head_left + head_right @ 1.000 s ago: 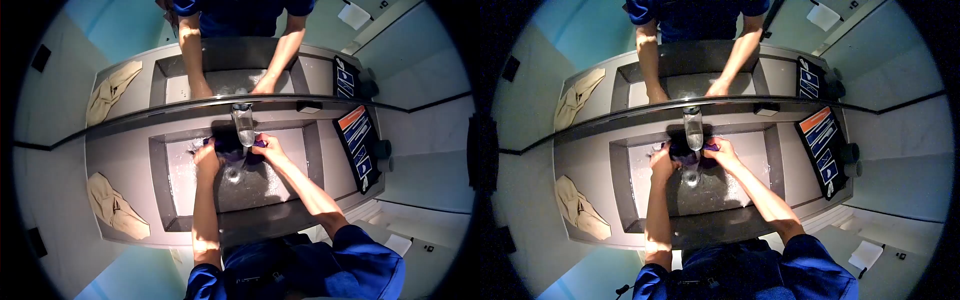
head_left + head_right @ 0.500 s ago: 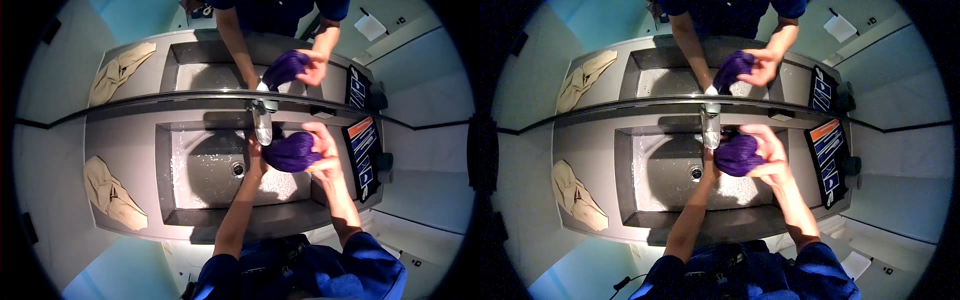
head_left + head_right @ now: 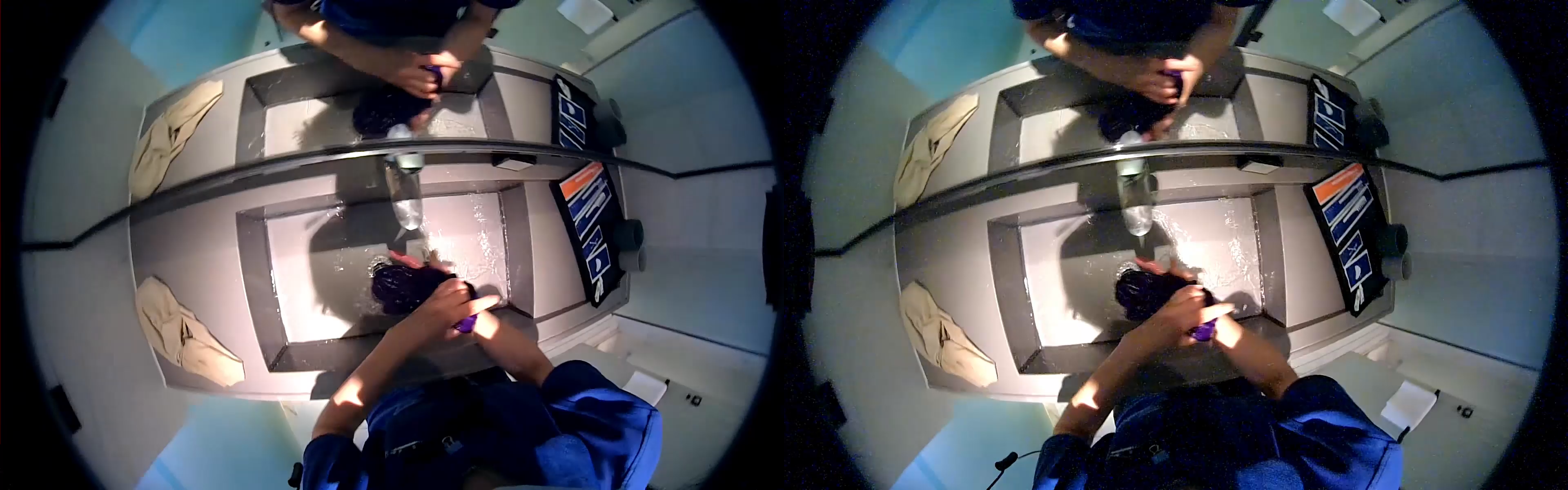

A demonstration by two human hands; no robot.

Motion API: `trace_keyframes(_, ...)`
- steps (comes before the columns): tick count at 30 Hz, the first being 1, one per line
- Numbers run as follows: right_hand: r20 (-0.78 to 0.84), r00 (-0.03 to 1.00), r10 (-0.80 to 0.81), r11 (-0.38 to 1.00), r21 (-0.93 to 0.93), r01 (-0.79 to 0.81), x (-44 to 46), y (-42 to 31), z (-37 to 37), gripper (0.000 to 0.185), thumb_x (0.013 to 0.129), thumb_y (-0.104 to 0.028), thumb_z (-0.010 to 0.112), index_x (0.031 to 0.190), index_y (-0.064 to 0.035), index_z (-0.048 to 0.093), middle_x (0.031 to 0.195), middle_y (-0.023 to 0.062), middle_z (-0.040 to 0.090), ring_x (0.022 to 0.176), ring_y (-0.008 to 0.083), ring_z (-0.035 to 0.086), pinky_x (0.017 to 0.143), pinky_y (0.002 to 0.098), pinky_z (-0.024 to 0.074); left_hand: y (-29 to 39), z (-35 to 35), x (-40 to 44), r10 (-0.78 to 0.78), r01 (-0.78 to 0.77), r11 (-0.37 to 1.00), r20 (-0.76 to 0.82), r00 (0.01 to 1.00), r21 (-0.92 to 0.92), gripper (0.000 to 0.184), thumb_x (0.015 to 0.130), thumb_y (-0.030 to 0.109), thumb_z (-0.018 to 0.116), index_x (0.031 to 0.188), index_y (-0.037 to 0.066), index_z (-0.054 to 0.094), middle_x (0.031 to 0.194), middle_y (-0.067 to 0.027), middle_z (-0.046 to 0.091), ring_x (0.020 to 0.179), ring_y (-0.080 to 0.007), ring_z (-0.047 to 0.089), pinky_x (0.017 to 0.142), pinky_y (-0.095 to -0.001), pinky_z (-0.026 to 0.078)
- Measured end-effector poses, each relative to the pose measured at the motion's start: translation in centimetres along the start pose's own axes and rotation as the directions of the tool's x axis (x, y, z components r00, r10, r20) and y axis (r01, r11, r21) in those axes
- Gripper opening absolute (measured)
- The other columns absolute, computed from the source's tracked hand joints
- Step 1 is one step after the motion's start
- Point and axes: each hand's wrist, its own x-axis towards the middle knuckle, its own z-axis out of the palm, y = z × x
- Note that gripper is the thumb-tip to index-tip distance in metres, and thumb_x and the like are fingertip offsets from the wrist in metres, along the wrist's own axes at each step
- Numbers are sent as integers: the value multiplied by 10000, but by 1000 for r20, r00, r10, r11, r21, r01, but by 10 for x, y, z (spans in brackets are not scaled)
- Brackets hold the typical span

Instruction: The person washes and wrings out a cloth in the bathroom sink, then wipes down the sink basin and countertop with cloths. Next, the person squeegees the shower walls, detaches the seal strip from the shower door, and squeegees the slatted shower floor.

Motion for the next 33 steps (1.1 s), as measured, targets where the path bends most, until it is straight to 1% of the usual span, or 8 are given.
trace_keyframes(4, 152, 946, -287, 837, -441, 325, 43, 20, -66, 504, 806, -394, 597, 1108, 6, 541, 1075, 93, 557, 1004, 207, 536, 937, 301, 394, 7, -20, -51, -453, 174, 877, -648, 612, -448, 689, 714, 153, 709, 1310, 115, 365, 1077, -128, 527, 1015, -308, 533, 901, -415, 441)
trace_keyframes(8, 189, 881, -435, 448, -803, 393, 46, -7, -17, 209, 777, -107, 646, 954, -48, 552, 869, 30, 566, 830, 140, 558, 767, 278, 451, 5, -23, -60, -863, -417, 361, -468, 189, -834, 596, 775, 323, 689, 1234, 71, 406, 1165, -108, 490, 1039, -268, 526, 899, -417, 460)
trace_keyframes(13, 592, 565, -574, -525, -796, 300, 16, -56, 51, 362, 724, -115, 698, 1034, -39, 525, 1044, 138, 544, 934, 278, 551, 806, 373, 449, -2, -16, -71, -824, -368, 405, -508, 249, -837, 598, 730, 316, 730, 1191, 65, 444, 1103, -109, 524, 1002, -253, 545, 877, -407, 472)
trace_keyframes(21, 849, 452, -274, -711, -496, 498, 11, -94, 113, 339, 650, -122, 731, 938, 5, 606, 1123, 153, 547, 1158, 318, 462, 947, 414, 402, -2, -39, -83, -695, 115, 687, -603, 392, -717, 590, 597, 226, 831, 1060, 8, 538, 961, -78, 592, 886, -184, 585, 811, -301, 477)
trace_keyframes(25, 176, 638, -750, 186, -869, 459, -26, -66, 45, 316, 849, -175, 570, 1132, -39, 535, 1028, 77, 585, 1029, 189, 537, 881, 335, 438, 42, -59, -61, -680, 167, 716, -623, 386, -678, 639, 464, 191, 894, 1002, 32, 586, 989, -75, 600, 949, -197, 579, 828, -305, 468)
trace_keyframes(27, -70, 981, -178, 874, -470, 125, -29, -28, -14, 589, 847, -291, 591, 1349, -117, 337, 1071, 76, 529, 900, 135, 547, 796, 291, 497, 40, -61, -66, -500, 254, 855, -590, 634, -451, 617, 472, 216, 892, 982, 38, 594, 1002, -91, 593, 974, -225, 573, 846, -329, 460)
trace_keyframes(29, 76, 997, 3, 999, 36, -6, -8, 10, -9, 504, 883, -324, 538, 1314, -102, 396, 1206, 100, 499, 1058, 225, 523, 963, 365, 411, 34, -60, -61, -379, 218, 915, -539, 752, -339, 592, 477, 222, 890, 962, 42, 601, 1013, -110, 583, 1000, -255, 564, 868, -357, 444)
trace_keyframes(33, 110, 986, -123, 963, -225, 145, -10, 9, 29, 243, 898, -219, 508, 1063, -41, 520, 1067, 53, 521, 1024, 139, 501, 906, 273, 392, 25, -36, -53, -395, 110, 905, -720, 570, -410, 511, 652, 338, 789, 974, 14, 559, 1022, -153, 554, 1046, -311, 522, 934, -431, 383)
